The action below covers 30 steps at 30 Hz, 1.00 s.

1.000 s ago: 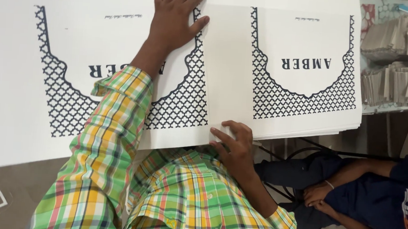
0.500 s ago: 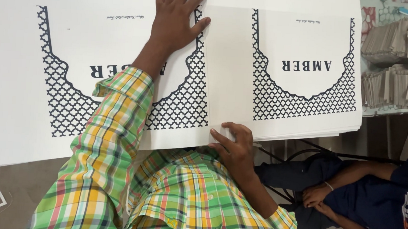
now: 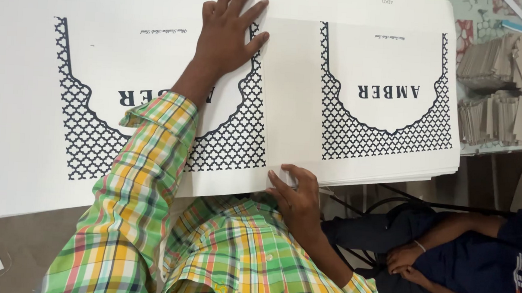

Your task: The recorder is sorting and stacking printed paper sheets on a large table in a workshop.

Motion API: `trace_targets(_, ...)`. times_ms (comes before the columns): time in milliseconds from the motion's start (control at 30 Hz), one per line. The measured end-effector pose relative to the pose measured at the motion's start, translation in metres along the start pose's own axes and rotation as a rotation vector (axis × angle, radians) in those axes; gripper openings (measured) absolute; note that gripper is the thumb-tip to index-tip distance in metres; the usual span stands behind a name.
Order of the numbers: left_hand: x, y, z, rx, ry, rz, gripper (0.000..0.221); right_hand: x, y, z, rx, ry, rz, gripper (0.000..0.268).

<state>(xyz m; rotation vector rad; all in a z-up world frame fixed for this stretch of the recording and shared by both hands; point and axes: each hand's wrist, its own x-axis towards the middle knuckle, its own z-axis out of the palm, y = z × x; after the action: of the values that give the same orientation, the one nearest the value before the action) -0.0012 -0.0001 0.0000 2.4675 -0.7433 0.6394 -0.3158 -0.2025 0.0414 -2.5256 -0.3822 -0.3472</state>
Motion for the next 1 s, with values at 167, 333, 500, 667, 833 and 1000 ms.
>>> trace_targets(167,0.0,0.0,0.0,0.008,-0.01,-0.005,0.057,0.001,-0.002,-0.002,0.022,-0.008,0.021,0.042)
trace_targets(333,0.003,-0.001,0.003,0.062,-0.038,0.02,0.058,0.005,-0.003,-0.006,0.059,-0.034,0.059,0.042)
trace_targets(500,0.018,-0.005,0.006,0.123,-0.115,0.031,0.056,0.004,0.001,-0.008,0.05,-0.052,0.044,0.044)
trace_targets(667,0.028,-0.013,0.02,0.16,-0.084,0.037,0.062,0.004,-0.001,-0.008,0.049,-0.042,0.032,0.046)
trace_targets(833,0.04,-0.011,0.019,0.212,-0.2,-0.036,0.073,0.005,-0.005,-0.007,0.036,-0.022,0.03,0.044)
trace_targets(1000,0.045,-0.011,0.024,0.326,-0.291,-0.058,0.071,0.003,-0.004,-0.006,0.014,-0.01,0.016,0.043)
